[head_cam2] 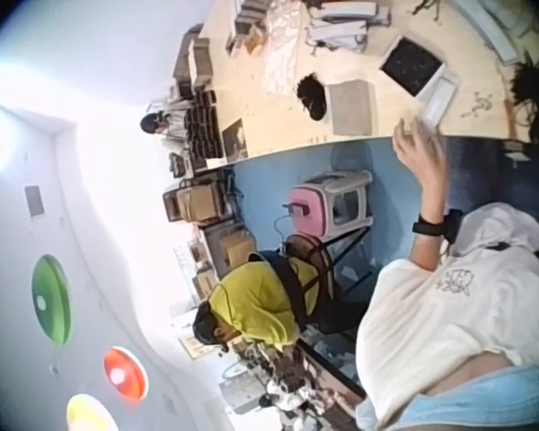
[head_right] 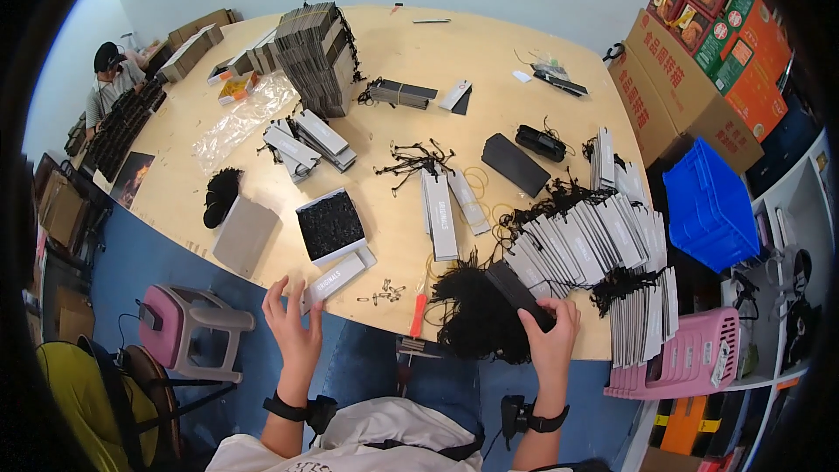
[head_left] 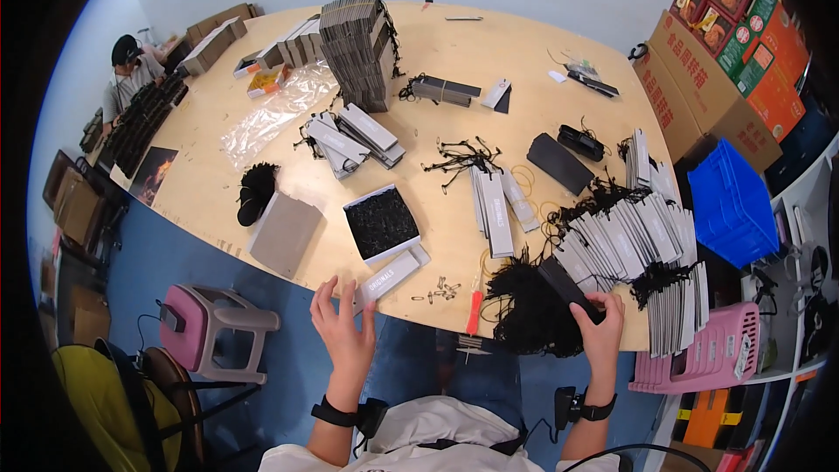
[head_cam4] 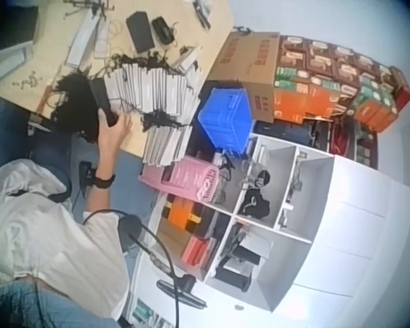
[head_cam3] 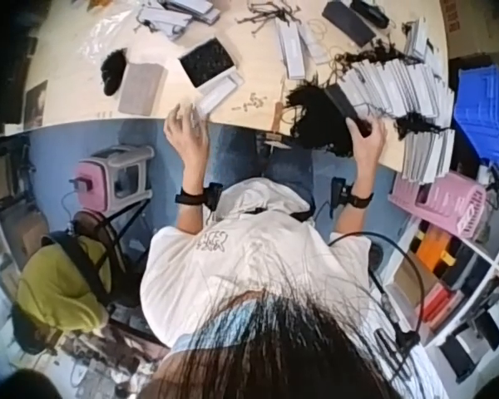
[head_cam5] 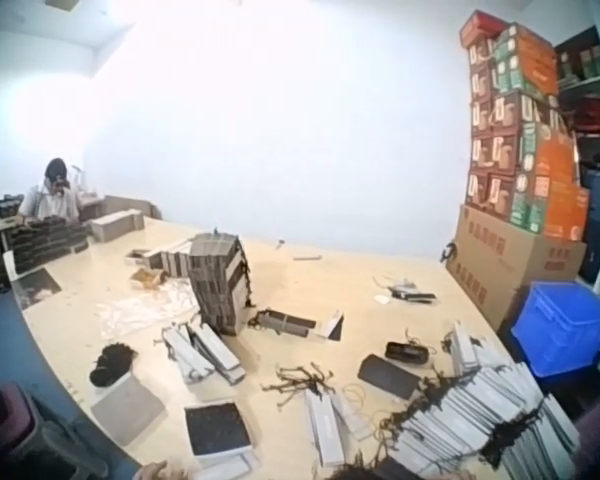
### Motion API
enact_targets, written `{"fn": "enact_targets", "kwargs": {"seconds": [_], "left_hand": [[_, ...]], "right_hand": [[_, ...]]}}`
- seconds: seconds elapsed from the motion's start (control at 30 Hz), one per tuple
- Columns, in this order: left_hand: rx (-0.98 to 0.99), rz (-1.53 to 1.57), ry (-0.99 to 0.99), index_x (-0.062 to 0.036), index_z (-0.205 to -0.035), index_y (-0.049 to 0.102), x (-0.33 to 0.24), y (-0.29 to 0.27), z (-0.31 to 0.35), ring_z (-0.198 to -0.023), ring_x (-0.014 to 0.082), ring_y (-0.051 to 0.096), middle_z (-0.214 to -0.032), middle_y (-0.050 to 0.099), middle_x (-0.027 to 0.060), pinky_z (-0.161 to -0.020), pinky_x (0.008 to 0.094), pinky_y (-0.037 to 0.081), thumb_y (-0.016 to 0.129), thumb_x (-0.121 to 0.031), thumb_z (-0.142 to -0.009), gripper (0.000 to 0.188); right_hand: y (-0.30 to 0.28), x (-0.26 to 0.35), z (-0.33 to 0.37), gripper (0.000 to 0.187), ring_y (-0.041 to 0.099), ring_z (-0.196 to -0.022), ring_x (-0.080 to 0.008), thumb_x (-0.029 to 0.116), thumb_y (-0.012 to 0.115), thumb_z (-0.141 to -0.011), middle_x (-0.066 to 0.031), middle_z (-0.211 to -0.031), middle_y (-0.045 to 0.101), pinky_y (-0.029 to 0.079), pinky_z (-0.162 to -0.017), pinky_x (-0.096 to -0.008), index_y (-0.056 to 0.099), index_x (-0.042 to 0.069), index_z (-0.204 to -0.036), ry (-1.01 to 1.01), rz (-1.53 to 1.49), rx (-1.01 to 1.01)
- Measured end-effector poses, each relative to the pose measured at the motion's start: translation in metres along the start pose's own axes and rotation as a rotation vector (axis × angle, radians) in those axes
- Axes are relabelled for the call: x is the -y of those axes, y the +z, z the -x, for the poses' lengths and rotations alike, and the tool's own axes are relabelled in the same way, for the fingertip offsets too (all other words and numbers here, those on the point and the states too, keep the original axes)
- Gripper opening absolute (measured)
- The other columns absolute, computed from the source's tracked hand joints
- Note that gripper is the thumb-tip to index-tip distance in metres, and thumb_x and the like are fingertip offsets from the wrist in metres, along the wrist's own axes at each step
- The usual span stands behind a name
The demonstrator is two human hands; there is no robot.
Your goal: The person threads a black cord through a hole in a paper tag and ties it into a loop. They then pick up a stack of tags, remove a rubber band, and place the tags on the table before picking up another stack and securing it with a rubber band.
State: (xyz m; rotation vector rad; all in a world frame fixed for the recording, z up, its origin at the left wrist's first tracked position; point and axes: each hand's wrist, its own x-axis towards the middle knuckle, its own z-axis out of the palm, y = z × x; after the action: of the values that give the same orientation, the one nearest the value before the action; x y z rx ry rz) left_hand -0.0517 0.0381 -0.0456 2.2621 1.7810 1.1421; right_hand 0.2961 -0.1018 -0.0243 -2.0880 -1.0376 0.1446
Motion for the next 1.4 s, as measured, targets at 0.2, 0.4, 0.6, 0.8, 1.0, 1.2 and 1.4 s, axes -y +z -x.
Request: {"fn": "enact_targets", "kwargs": {"seconds": [0.2, 0.4, 0.6, 0.8, 1.0, 1.2, 1.4], "left_hand": [[0.050, 0.037, 0.053, -0.0034, -0.117, 0.063, 0.007, 0.000, 0.002, -0.126, 0.0388, 0.044, -0.131, 0.053, 0.0154, -0.105, 0.0481, 0.037, 0.073, -0.009, -0.084, 0.036], [-0.015, 0.350, -0.044, -0.0008, -0.116, 0.061, 0.017, -0.001, 0.010, -0.102, 0.0310, 0.057, -0.119, 0.055, 0.0168, -0.087, 0.0367, 0.047, 0.073, -0.008, -0.086, 0.034], [-0.011, 0.803, -0.140, 0.0014, -0.114, 0.060, 0.010, -0.009, 0.015, -0.092, 0.0190, 0.058, -0.104, 0.061, 0.0122, -0.078, 0.0268, 0.046, 0.073, -0.004, -0.087, 0.031], [0.274, 1.086, -0.264, 0.0018, -0.108, 0.065, -0.001, -0.022, 0.021, -0.093, 0.0137, 0.060, -0.102, 0.066, 0.0077, -0.083, 0.0273, 0.049, 0.074, 0.001, -0.084, 0.025], [0.576, 1.264, -0.298, 0.0013, -0.113, 0.067, -0.005, -0.022, 0.024, -0.090, 0.0110, 0.061, -0.105, 0.067, 0.0063, -0.083, 0.0265, 0.050, 0.069, 0.002, -0.088, 0.025], [0.816, 1.183, -0.286, 0.0010, -0.117, 0.066, -0.013, -0.010, 0.032, -0.089, 0.0086, 0.062, -0.106, 0.069, 0.0050, -0.081, 0.0244, 0.050, 0.065, -0.001, -0.093, 0.025], [0.963, 1.126, -0.260, 0.0010, -0.114, 0.066, -0.023, -0.004, 0.035, -0.096, 0.0120, 0.065, -0.106, 0.069, 0.0073, -0.085, 0.0270, 0.053, 0.064, -0.005, -0.095, 0.021]], "right_hand": [[-0.003, 0.021, 0.012, 0.035, 0.060, -0.094, -0.0254, 0.006, 0.080, -0.075, -0.0107, -0.100, 0.062, 0.047, -0.085, -0.0336, 0.062, 0.000, -0.105, 0.055, -0.309, -0.037], [-0.018, 0.061, 0.048, 0.027, 0.067, -0.083, -0.0246, 0.000, 0.079, -0.074, -0.0104, -0.091, 0.069, 0.053, -0.074, -0.0322, 0.072, 0.002, -0.100, -0.350, -0.309, 0.331], [0.007, 0.049, 0.080, 0.019, 0.068, -0.075, -0.0244, -0.002, 0.077, -0.076, -0.0104, -0.086, 0.069, 0.053, -0.064, -0.0304, 0.074, 0.005, -0.093, -0.342, -0.246, 0.408], [0.018, 0.038, 0.090, 0.018, 0.068, -0.075, -0.0231, -0.006, 0.075, -0.075, -0.0118, -0.085, 0.070, 0.052, -0.068, -0.0293, 0.073, 0.001, -0.091, -0.214, -0.307, 0.257], [0.024, 0.029, 0.096, 0.016, 0.069, -0.073, -0.0257, -0.002, 0.077, -0.076, -0.0127, -0.082, 0.069, 0.052, -0.065, -0.0304, 0.072, 0.002, -0.091, -0.197, -0.309, 0.264], [0.032, 0.020, 0.101, 0.014, 0.069, -0.069, -0.0265, -0.001, 0.078, -0.075, -0.0112, -0.078, 0.070, 0.052, -0.061, -0.0314, 0.070, 0.003, -0.086, -0.293, -0.266, 0.203], [0.039, 0.013, 0.106, 0.016, 0.069, -0.068, -0.0263, 0.000, 0.079, -0.073, -0.0097, -0.078, 0.071, 0.053, -0.060, -0.0312, 0.066, 0.004, -0.080, -0.374, -0.205, 0.160]]}}
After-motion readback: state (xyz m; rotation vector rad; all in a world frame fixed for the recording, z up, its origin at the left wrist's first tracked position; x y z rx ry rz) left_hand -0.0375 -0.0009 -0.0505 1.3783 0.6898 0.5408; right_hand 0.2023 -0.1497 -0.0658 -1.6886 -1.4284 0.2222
